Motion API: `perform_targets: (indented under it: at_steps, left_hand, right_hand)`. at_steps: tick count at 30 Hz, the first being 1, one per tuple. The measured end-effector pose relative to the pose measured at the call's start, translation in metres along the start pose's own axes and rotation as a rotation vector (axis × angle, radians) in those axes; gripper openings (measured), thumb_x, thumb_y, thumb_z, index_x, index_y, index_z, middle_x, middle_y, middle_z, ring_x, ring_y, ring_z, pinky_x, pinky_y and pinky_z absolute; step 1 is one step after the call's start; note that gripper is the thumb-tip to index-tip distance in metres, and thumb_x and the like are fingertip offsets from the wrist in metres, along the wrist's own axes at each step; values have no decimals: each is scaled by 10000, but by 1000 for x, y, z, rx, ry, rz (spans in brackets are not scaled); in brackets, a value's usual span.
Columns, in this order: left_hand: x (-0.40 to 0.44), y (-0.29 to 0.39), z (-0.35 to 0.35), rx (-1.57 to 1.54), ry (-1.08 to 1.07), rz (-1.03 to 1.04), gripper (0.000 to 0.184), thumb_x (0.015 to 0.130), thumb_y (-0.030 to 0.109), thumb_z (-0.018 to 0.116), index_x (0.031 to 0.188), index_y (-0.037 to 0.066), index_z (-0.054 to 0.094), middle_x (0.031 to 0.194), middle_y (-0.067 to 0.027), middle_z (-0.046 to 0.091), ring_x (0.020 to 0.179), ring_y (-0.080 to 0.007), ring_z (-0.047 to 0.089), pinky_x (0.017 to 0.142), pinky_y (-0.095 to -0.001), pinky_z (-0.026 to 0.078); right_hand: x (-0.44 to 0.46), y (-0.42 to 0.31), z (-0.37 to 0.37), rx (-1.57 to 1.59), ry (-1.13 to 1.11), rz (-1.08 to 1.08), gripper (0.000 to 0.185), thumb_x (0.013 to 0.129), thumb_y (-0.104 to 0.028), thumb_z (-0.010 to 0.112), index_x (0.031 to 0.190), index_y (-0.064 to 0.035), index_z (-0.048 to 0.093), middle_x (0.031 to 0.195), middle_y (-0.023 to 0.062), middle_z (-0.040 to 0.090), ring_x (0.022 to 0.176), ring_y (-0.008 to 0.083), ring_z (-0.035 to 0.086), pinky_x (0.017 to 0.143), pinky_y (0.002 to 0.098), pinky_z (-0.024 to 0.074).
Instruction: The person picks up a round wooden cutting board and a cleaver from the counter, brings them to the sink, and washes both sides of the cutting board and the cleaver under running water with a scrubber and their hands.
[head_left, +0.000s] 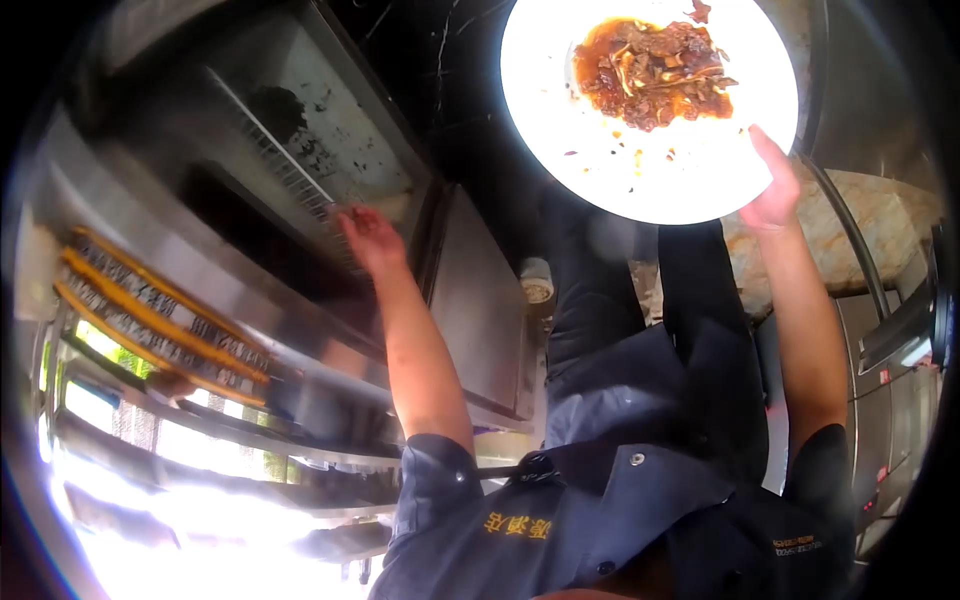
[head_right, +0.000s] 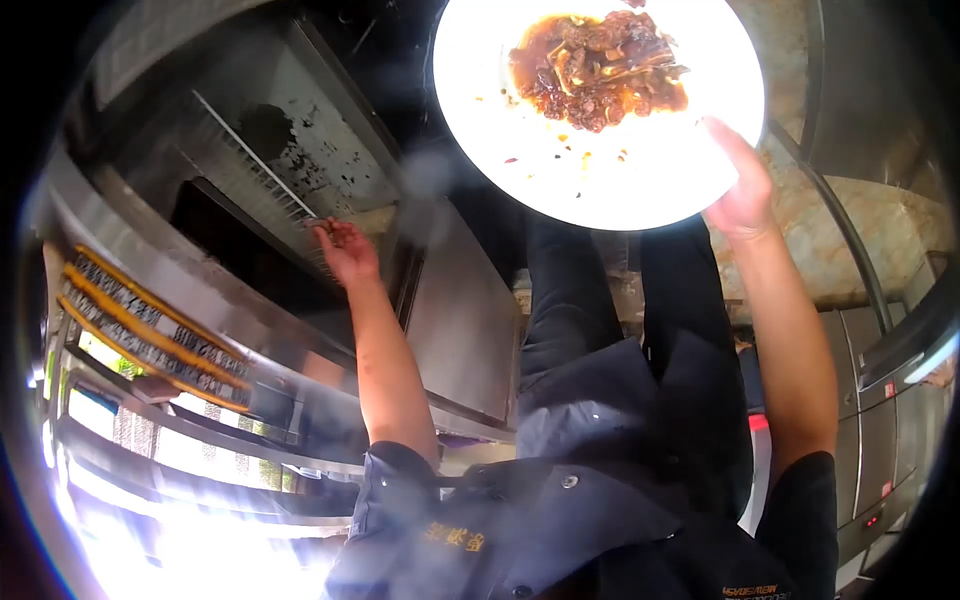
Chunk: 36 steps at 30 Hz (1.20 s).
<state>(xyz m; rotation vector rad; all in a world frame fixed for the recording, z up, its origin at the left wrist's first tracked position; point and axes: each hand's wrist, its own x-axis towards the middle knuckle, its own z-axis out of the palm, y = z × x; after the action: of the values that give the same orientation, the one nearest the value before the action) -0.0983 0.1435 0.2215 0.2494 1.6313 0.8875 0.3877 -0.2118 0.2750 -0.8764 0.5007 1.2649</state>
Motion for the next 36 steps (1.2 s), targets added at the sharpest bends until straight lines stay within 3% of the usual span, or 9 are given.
perform_targets:
  at_steps: [6,8,11,13,17,21,28,34,36]
  left_hand:
    - [42,14,-73,-196,76,144,360,1030,367,756,1214,67,683,1066,-61,735,904,-136,693,811,-268,614]
    - [29,26,-44,-428,444,450,256,1072,270,695,1248,84,700,1226,-73,728,1020,-136,706,948,-299,591]
    - [33,7,-35,-451,399,699,301,1084,229,650,1321,47,684,1341,-72,710,1174,-156,703,1063,-309,566]
    - [5,-52,-1,-213,491,514,367,1073,264,650,1359,36,629,1289,-93,715,1139,-170,704,1046,-323,575]
    - [-77,-180,57,-313,144,220,632,1025,70,722,1578,-5,426,1346,-159,650,1172,-239,679,1045,-378,581]
    - [-152,-222,83,-139,-169,111,440,1083,162,686,1437,-46,530,1107,-118,689,925,-188,666,831,-315,569]
    - [-216,-118,112,-20,-915,-86,441,1110,246,615,1475,2,579,1385,-95,690,1266,-195,651,1055,-374,542]
    - [-215,-16,152,-304,-835,75,564,1142,425,495,1524,11,520,1457,-132,653,1279,-276,659,1086,-455,540]
    - [-239,10,161,-390,-781,89,625,1138,457,466,1572,6,460,1578,-152,556,1462,-307,517,1248,-507,382]
  right_hand:
    - [-2,16,-8,-22,-38,93,523,1131,-280,451,1496,87,518,1463,217,638,1338,325,629,1157,434,478]
    - [-11,21,-5,-51,16,120,506,1129,-291,463,1451,87,559,1390,215,679,1283,324,663,1133,431,499]
    - [-19,13,0,-124,-60,143,503,1118,-304,477,1420,83,583,1359,219,697,1255,334,681,1114,443,516]
    - [-17,5,21,-184,-34,140,475,1093,-282,494,1369,86,612,1296,209,716,1197,327,699,1071,440,540]
    - [-18,-3,44,-298,-39,50,489,1071,-269,465,1345,103,624,1253,215,731,1137,350,720,1030,445,567]
    - [-24,10,119,-302,-205,-11,547,1068,-271,464,1463,98,551,1406,234,673,1282,372,667,1135,472,514]
    - [3,-9,180,-372,-205,-37,549,1084,-293,539,1493,73,527,1453,176,652,1325,311,639,1159,436,478]
    - [44,-15,244,-371,-329,47,557,1057,-271,588,1503,56,524,1460,172,651,1336,332,629,1182,450,454]
    - [40,-25,281,-436,-368,34,544,1063,-242,586,1514,54,510,1461,164,647,1352,323,617,1175,449,462]
